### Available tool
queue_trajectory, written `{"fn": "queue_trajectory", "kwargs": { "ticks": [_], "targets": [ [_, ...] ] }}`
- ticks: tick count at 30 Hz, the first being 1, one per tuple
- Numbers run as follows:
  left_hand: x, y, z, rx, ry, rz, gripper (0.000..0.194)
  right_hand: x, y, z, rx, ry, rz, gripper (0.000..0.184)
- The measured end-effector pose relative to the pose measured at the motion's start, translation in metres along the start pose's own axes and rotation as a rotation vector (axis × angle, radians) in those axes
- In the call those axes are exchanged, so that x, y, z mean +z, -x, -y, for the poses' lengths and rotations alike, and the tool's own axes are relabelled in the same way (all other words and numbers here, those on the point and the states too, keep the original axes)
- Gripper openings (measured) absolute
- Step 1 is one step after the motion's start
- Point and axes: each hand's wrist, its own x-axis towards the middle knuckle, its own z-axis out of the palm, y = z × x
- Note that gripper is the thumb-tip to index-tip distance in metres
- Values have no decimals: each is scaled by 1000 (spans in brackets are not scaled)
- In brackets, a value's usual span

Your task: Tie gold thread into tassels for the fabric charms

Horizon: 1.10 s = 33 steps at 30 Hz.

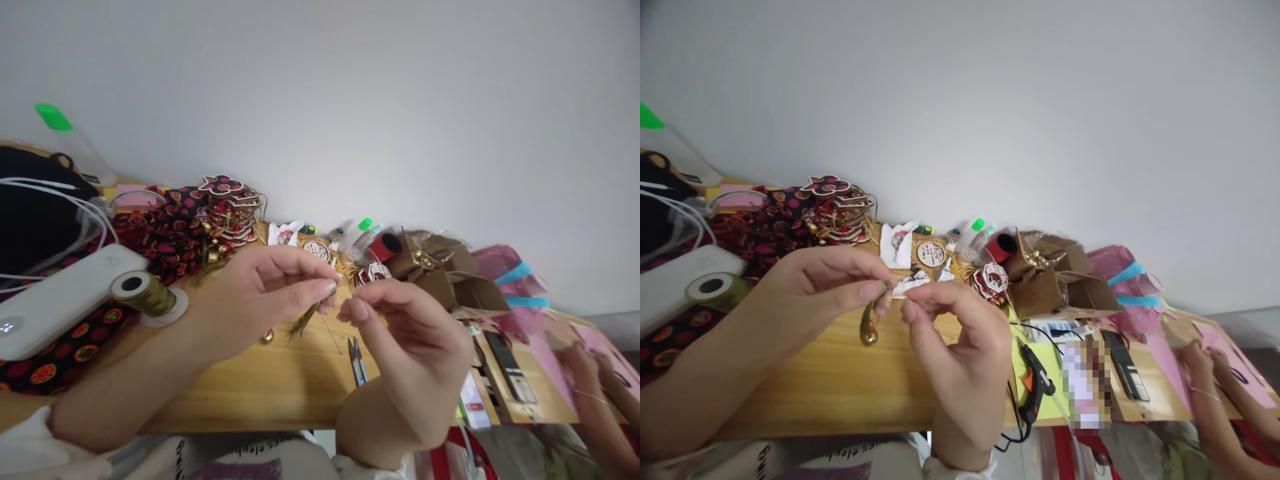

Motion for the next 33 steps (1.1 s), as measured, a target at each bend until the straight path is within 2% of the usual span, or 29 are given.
{"fn": "queue_trajectory", "kwargs": {
  "ticks": [5,9,15,20,22,26,30,33],
  "targets": [
    [1,-1,1,51,17,20,13,0,0,-3,-20,33,7,29],
    [3,-2,-1,35,19,-5,12,1,-1,-1,-37,67,-22,23],
    [6,-1,-4,6,44,-28,8,7,1,1,1,61,-150,12],
    [5,0,-2,-20,46,-17,7,14,2,1,22,-20,-205,28],
    [4,0,-1,-28,49,-6,6,15,3,1,27,-24,-215,28],
    [2,2,-2,-22,-6,11,6,11,2,1,10,30,-121,22],
    [3,4,-4,66,-79,16,9,6,0,2,17,-29,8,23],
    [4,5,-4,127,-139,12,11,4,-1,3,40,-47,37,19]
  ]
}}
